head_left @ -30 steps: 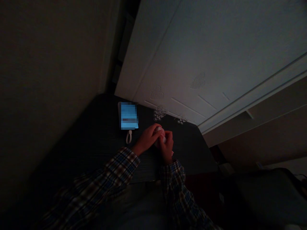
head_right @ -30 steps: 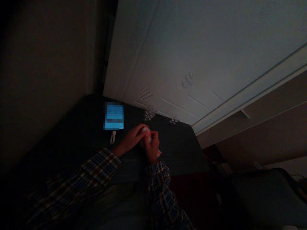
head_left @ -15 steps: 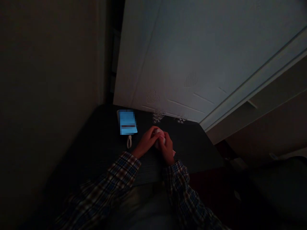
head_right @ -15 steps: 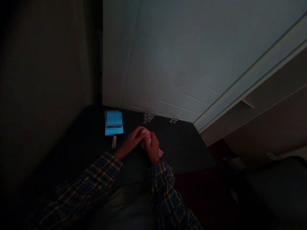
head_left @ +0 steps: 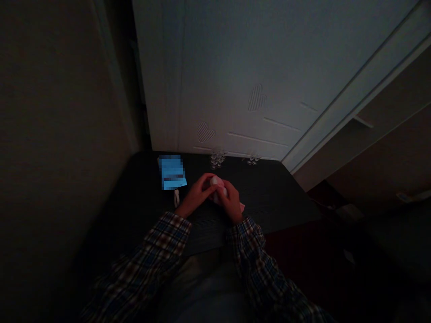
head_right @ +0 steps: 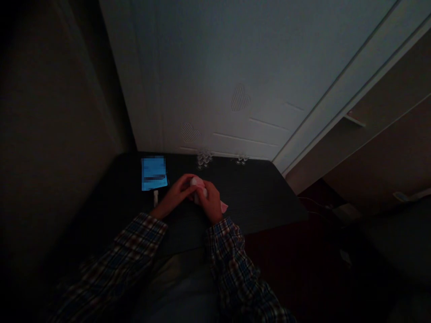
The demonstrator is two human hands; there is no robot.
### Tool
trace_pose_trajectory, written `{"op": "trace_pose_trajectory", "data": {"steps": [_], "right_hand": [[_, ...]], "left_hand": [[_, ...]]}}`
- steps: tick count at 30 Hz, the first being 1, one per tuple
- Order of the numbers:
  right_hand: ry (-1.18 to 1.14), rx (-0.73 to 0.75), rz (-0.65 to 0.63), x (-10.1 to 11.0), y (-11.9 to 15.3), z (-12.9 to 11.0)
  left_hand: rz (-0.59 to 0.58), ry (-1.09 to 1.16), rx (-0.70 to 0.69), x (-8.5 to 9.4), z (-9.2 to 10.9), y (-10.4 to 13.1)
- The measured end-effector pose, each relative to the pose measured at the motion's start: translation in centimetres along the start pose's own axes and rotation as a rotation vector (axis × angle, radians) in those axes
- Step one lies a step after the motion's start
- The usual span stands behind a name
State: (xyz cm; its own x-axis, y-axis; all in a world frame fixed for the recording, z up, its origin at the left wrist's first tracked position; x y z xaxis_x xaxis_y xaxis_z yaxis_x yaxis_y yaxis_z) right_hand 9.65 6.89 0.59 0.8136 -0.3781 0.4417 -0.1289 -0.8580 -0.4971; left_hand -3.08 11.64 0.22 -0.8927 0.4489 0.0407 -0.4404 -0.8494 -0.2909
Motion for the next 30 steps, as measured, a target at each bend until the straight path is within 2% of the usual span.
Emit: {"op": "trace_pose_trajectory", "data": {"steps": [5,8,14,21,25,30], "right_hand": [[-0.005,0.042,-0.016,0.2,-0.1,0.3],[-0.050,0.049,-0.020,0.4,-0.4,0.7],[-0.116,0.129,-0.168,1.9,-1.2,2.0],[-0.124,0.160,-0.248,4.0,-2.2,3.3],[-0.135,0.174,-0.280,4.9,-3.4,3.9],[-0.109,0.256,-0.379,6.2,-5.2,4.9]], "left_hand": [[-0.016,-0.058,0.056,0.0,-0.8,-0.2],[0.022,-0.108,0.056,-0.2,-0.9,-0.5],[0.050,-0.278,0.017,-0.6,0.0,-0.1],[0.072,-0.471,-0.029,-1.7,0.7,-0.2],[0.132,-0.481,-0.034,-2.6,0.4,-0.7],[0.129,-0.362,0.029,-3.7,-0.7,-1.9]]}}
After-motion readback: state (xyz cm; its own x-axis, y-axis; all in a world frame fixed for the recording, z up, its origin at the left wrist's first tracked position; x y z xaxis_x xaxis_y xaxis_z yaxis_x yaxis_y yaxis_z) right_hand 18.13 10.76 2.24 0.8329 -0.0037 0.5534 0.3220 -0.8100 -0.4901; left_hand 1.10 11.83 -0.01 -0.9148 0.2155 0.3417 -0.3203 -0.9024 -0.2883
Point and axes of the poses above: each hand's wrist, its own y-axis away from the middle knuckle, its own x-axis out of the back of the hand, z = x × y, the point moved 2 cm from there along -y, towards the middle knuckle, and after that the axes turned 2 degrees about -x, right-handed, at the moved point
